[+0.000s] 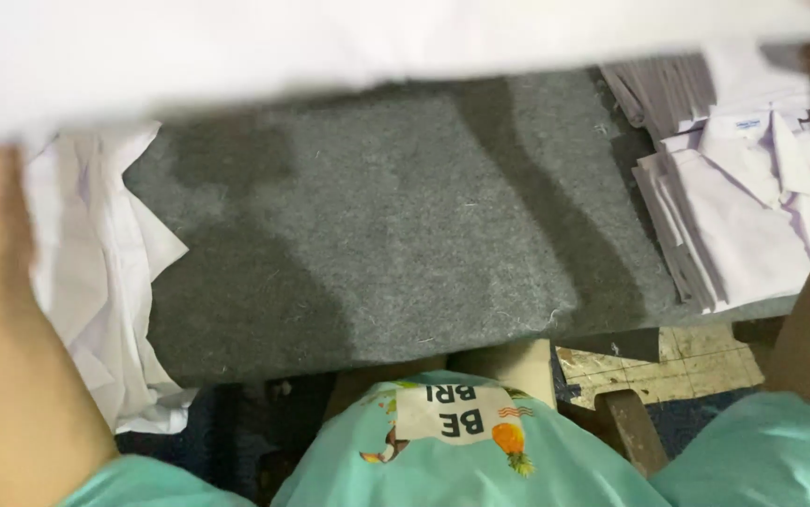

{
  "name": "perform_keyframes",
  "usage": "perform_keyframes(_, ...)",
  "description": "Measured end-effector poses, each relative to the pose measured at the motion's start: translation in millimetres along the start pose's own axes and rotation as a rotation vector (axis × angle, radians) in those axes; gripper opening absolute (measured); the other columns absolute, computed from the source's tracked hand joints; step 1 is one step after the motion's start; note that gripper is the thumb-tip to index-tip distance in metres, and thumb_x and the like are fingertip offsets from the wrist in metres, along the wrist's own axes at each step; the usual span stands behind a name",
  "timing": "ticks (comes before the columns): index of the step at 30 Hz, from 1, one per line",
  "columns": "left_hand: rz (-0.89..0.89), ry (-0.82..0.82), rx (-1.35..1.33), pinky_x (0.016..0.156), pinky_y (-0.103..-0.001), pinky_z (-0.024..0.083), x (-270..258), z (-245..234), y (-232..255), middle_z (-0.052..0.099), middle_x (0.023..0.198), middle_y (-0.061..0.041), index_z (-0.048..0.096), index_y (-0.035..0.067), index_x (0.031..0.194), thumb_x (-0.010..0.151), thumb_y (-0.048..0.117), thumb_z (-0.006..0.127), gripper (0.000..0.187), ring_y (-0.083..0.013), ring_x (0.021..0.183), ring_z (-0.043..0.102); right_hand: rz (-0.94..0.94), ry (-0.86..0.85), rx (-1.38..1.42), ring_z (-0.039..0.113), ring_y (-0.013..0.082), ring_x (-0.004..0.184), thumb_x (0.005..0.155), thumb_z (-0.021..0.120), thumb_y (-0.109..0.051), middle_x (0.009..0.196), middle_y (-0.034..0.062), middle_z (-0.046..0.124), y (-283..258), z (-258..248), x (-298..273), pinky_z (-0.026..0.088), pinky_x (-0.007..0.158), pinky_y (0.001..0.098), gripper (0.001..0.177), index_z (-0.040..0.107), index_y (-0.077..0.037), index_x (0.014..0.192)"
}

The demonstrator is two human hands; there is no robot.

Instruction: Folding a white collared shirt into a neat rectangle on a work table.

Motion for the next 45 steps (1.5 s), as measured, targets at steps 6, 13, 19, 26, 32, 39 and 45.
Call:
perform_keyframes(6, -0.353, -0.397, 0.126, 0.092, -0.027, 0.046, -187.3, 93.1, -112.1, 0.070, 0.103, -0.001, 0.067, 0.015, 0.099, 0.082, -0.005, 0.064, 0.027, -0.0159, 0.099, 0.064, 0.323, -0.221, 0.004, 0.059, 0.0306, 0.107, 0.093, 0.067, 0.015, 0.116, 0.0192, 0.065, -65.9, 106.0, -90.0, 0.050, 0.103, 0.0433, 0.045, 0.075, -0.011, 0.128)
perform_keyframes(13, -0.248, -0.306, 0.168, 0.090, -0.033, 0.051, -248.6, 102.7, -120.2, 0.070, 0.109, -0.006, 0.068, 0.008, 0.105, 0.087, -0.007, 0.065, 0.024, -0.0218, 0.101, 0.067, 0.453, -0.343, -0.159, 0.052, 0.0361, 0.126, 0.095, 0.063, -0.002, 0.137, 0.0075, 0.061, -66.9, 181.9, -211.2, 0.040, 0.089, 0.0520, 0.046, 0.076, -0.034, 0.124)
perform_keyframes(19, -0.292, -0.266, 0.134, 0.091, -0.032, 0.048, -251.5, 69.3, -94.0, 0.068, 0.100, -0.007, 0.065, 0.005, 0.096, 0.083, -0.006, 0.068, 0.017, -0.0213, 0.097, 0.064, 0.476, -0.200, -0.066, 0.055, 0.0310, 0.115, 0.094, 0.063, 0.012, 0.122, 0.0024, 0.067, -117.6, 110.2, -194.4, 0.036, 0.093, 0.0442, 0.045, 0.081, -0.025, 0.113)
perform_keyframes(26, -0.665, -0.674, 0.155, 0.111, -0.032, 0.047, -241.0, 65.4, -128.3, 0.057, 0.139, -0.008, 0.064, 0.018, 0.140, 0.093, -0.004, 0.048, 0.054, -0.0206, 0.120, 0.066, 1.036, -0.871, 0.245, 0.052, 0.0207, 0.142, 0.086, 0.074, -0.023, 0.153, -0.0005, 0.055, -104.0, 131.9, -198.2, 0.038, 0.121, 0.0486, 0.046, 0.071, -0.020, 0.132)
perform_keyframes(32, -0.539, -0.395, 0.262, 0.105, -0.040, 0.041, -92.6, 99.1, -141.4, 0.038, 0.155, -0.014, 0.042, 0.008, 0.153, 0.104, 0.027, 0.051, 0.053, -0.0254, 0.138, 0.044, 0.933, -0.596, 0.199, 0.057, 0.0321, 0.128, 0.103, 0.054, -0.028, 0.148, 0.0157, 0.056, -41.4, 154.3, -97.5, 0.047, 0.107, 0.0499, 0.039, 0.066, -0.004, 0.131)
perform_keyframes(39, -0.494, -0.268, 0.401, 0.097, -0.053, 0.051, 15.9, 187.7, -323.0, 0.062, 0.131, -0.027, 0.060, 0.001, 0.138, 0.110, 0.065, 0.056, 0.071, -0.0420, 0.126, 0.058, 0.913, -0.277, 0.068, 0.063, 0.0353, 0.121, 0.105, 0.073, -0.048, 0.127, 0.0133, 0.068, 173.4, 285.3, -102.8, 0.051, 0.094, 0.0532, 0.047, 0.067, -0.016, 0.137)
perform_keyframes(45, -0.671, -0.366, 0.370, 0.094, -0.053, 0.052, 42.9, 214.5, -281.2, 0.067, 0.125, -0.027, 0.071, -0.002, 0.123, 0.103, 0.070, 0.054, 0.077, -0.0418, 0.121, 0.062, 1.077, -0.255, 0.101, 0.062, 0.0391, 0.122, 0.102, 0.068, -0.061, 0.129, 0.0215, 0.066, 219.8, 325.1, -83.2, 0.054, 0.092, 0.0554, 0.071, 0.057, -0.006, 0.145)
Point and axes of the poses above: each hand's wrist, its own x-axis towards the middle knuckle, its own z-axis out of the palm, y = z × x, the point moved 9 cm from there along x, towards the middle knuckle
